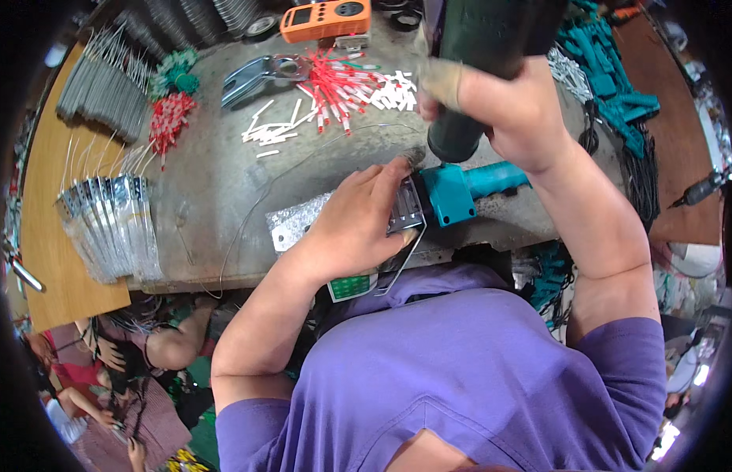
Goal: Assembling a handheld electronic tool by soldering wires and installing a motor into a green housing.
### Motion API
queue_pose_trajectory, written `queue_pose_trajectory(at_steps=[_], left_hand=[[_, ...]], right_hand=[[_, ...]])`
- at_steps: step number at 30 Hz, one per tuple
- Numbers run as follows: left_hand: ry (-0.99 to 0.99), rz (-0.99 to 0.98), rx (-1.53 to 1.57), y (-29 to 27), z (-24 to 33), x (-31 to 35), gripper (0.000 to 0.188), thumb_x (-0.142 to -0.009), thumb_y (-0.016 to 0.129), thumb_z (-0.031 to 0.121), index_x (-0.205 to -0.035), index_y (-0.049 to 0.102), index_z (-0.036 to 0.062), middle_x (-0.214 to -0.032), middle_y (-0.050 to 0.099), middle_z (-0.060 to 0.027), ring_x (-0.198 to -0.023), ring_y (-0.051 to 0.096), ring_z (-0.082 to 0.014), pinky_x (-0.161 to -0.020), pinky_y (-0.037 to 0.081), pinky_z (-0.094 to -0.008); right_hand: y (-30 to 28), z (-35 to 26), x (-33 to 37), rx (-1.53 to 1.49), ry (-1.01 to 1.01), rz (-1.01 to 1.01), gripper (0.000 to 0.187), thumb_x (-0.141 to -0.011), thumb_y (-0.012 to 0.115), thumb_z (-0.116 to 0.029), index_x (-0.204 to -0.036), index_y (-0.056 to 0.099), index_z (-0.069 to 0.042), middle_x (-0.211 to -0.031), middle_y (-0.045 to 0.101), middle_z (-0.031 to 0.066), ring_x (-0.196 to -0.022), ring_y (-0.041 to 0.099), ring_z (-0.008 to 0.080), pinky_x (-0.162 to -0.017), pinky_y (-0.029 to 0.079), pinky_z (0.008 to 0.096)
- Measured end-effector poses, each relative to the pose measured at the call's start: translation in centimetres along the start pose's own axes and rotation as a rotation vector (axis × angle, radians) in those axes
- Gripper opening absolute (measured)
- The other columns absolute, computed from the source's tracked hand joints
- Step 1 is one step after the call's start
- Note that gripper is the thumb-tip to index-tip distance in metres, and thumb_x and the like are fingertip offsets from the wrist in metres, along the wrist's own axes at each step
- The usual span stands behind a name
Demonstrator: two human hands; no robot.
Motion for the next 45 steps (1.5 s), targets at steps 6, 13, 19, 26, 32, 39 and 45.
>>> queue_pose_trajectory(at_steps=[6,13,19,26,32,39,45], left_hand=[[-0.039,-0.01,0.025,0.0,-0.5,-0.1,0.081,-0.067,0.075,0.017,-0.135,0.036,-0.0061,-0.115,0.057,-0.022,-0.105,0.055,-0.0397,-0.092,0.044,-0.0432],[0.007,0.05,0.019,-0.4,-0.2,-0.2,0.078,-0.067,0.073,0.017,-0.133,0.038,-0.0058,-0.111,0.057,-0.0228,-0.103,0.055,-0.0404,-0.091,0.044,-0.0445],[0.058,0.111,0.011,-0.6,0.3,-0.2,0.069,-0.068,0.071,0.017,-0.128,0.044,-0.0023,-0.11,0.056,-0.0225,-0.102,0.053,-0.0399,-0.089,0.044,-0.0449],[-0.049,0.145,-0.49,-0.7,1.1,3.7,0.056,-0.07,0.074,0.02,-0.121,0.055,0.0072,-0.125,0.042,-0.0231,-0.113,0.045,-0.0402,-0.091,0.042,-0.0478],[0.031,0.311,-0.274,-3.3,1.2,4.4,0.043,-0.072,0.075,0.02,-0.111,0.061,0.01,-0.096,0.062,-0.0131,-0.089,0.061,-0.033,-0.07,0.05,-0.0398],[-0.338,0.014,0.015,-2.7,-2.7,1.1,0.025,-0.084,0.064,0.011,-0.105,0.061,-0.001,-0.091,0.064,-0.0181,-0.084,0.063,-0.0327,-0.075,0.048,-0.0363],[-0.137,0.209,-0.118,-2.7,-0.2,1.4,0.033,-0.08,0.065,0.013,-0.108,0.055,-0.0006,-0.099,0.058,-0.017,-0.093,0.058,-0.0326,-0.083,0.046,-0.0389]], right_hand=[[0.6,2.1,0.5,-0.099,0.021,-0.023,0.028,-0.08,0.065,-0.011,-0.105,0.056,0.0,-0.076,0.06,0.0083,-0.067,0.059,0.0172,-0.065,0.049,0.0326],[0.9,1.8,0.3,-0.101,-0.037,-0.08,0.036,-0.08,0.065,-0.021,-0.108,0.053,0.0,-0.071,0.057,0.0074,-0.064,0.055,0.0164,-0.068,0.047,0.0351],[1.7,1.5,-0.7,-0.106,0.049,-0.197,0.04,-0.081,0.063,-0.025,-0.108,0.052,0.002,-0.07,0.056,0.0073,-0.064,0.056,0.0165,-0.07,0.048,0.0348],[-0.9,-2.9,0.9,-0.307,-0.156,-0.37,0.048,-0.086,0.063,-0.036,-0.112,0.049,0.002,-0.089,0.056,0.0109,-0.087,0.058,0.0245,-0.091,0.045,0.0456],[-10.0,-1.1,4.2,-0.878,-0.032,0.229,0.04,-0.088,0.064,-0.025,-0.112,0.047,0.003,-0.1,0.053,0.014,-0.102,0.053,0.0278,-0.105,0.034,0.0528],[-14.2,5.4,11.4,-1.124,-0.036,0.497,0.028,-0.084,0.066,-0.018,-0.094,0.052,0.004,-0.088,0.057,0.0123,-0.093,0.056,0.0268,-0.101,0.042,0.0517],[-15.0,9.6,13.2,-1.128,0.009,0.699,0.026,-0.086,0.065,-0.016,-0.097,0.051,0.003,-0.089,0.057,0.0124,-0.093,0.056,0.0274,-0.103,0.041,0.0499]])
Point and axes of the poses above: each hand's wrist, its own x-axis away from the middle knuckle, its own y-axis out of the palm, z = x × y, the point moved 10 cm from there along -x, towards the middle knuckle
